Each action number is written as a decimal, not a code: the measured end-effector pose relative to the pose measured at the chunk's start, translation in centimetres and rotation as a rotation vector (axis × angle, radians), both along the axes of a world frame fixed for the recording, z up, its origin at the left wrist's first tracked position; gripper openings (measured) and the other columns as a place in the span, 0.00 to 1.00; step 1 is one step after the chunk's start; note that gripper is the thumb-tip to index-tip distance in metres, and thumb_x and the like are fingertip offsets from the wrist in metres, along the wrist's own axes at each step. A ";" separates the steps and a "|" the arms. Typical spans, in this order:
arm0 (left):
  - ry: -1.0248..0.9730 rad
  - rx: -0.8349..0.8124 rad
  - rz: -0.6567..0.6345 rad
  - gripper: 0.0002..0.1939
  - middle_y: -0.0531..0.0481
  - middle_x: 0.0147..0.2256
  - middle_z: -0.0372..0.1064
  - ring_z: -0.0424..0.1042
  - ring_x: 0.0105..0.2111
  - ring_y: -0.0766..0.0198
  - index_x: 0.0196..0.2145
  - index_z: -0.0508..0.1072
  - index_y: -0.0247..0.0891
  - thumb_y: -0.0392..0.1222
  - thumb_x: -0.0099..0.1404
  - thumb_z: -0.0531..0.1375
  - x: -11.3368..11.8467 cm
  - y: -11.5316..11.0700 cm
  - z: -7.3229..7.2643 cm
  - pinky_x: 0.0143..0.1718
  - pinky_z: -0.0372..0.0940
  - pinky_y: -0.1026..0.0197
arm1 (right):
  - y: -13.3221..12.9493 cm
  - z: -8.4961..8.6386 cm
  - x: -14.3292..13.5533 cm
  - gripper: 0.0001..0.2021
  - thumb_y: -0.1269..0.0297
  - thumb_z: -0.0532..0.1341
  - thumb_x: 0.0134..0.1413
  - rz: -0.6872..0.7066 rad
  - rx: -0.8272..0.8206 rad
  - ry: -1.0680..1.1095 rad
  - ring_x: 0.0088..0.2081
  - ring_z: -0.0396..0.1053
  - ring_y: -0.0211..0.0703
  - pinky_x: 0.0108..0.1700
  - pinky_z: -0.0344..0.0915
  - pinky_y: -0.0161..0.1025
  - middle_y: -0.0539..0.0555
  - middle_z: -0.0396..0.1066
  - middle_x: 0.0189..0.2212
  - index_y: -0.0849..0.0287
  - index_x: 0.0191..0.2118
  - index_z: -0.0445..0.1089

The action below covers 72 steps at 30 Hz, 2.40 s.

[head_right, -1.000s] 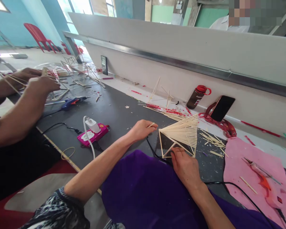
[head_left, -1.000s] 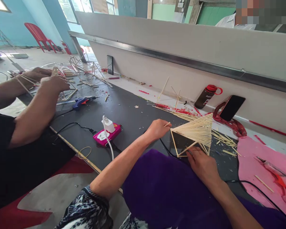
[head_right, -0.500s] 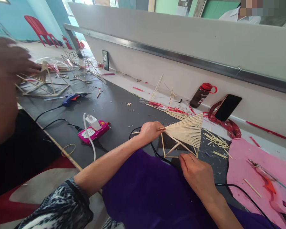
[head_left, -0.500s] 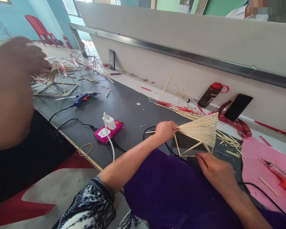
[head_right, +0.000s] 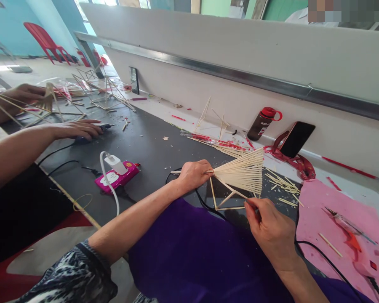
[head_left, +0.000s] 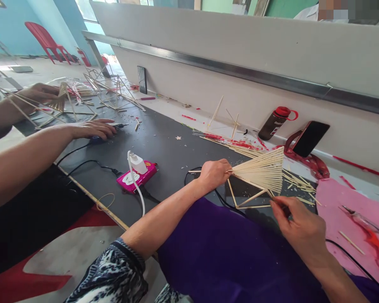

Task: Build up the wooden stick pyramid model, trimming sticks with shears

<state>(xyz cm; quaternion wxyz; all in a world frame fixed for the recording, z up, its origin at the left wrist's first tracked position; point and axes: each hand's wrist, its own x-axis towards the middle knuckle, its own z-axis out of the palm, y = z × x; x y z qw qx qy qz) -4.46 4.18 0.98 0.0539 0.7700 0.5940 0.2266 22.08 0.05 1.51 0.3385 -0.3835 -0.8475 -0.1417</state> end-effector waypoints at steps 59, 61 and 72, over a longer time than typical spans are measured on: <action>-0.026 -0.127 -0.127 0.11 0.52 0.36 0.75 0.74 0.34 0.64 0.35 0.77 0.41 0.37 0.63 0.54 -0.3 -1.1 -0.8 0.27 0.57 0.66 | -0.3 -0.4 3.9 0.07 0.64 0.56 0.62 0.004 -0.152 0.012 0.39 0.74 0.41 0.41 0.65 0.36 0.53 0.75 0.38 0.56 0.43 0.69; -0.019 -0.113 -0.134 0.10 0.51 0.35 0.74 0.73 0.33 0.63 0.34 0.76 0.40 0.35 0.62 0.55 -0.2 -1.1 -0.9 0.26 0.56 0.65 | -0.2 -0.3 3.7 0.07 0.66 0.57 0.62 0.028 -0.169 0.025 0.39 0.73 0.41 0.42 0.66 0.36 0.54 0.74 0.39 0.57 0.44 0.69; -0.154 0.059 -0.204 0.10 0.51 0.31 0.73 0.71 0.28 0.69 0.32 0.74 0.36 0.36 0.64 0.53 0.9 -2.9 1.0 0.28 0.62 0.67 | -0.1 -0.3 3.5 0.08 0.72 0.58 0.61 0.103 -0.198 0.065 0.42 0.71 0.39 0.47 0.64 0.34 0.56 0.72 0.41 0.60 0.46 0.68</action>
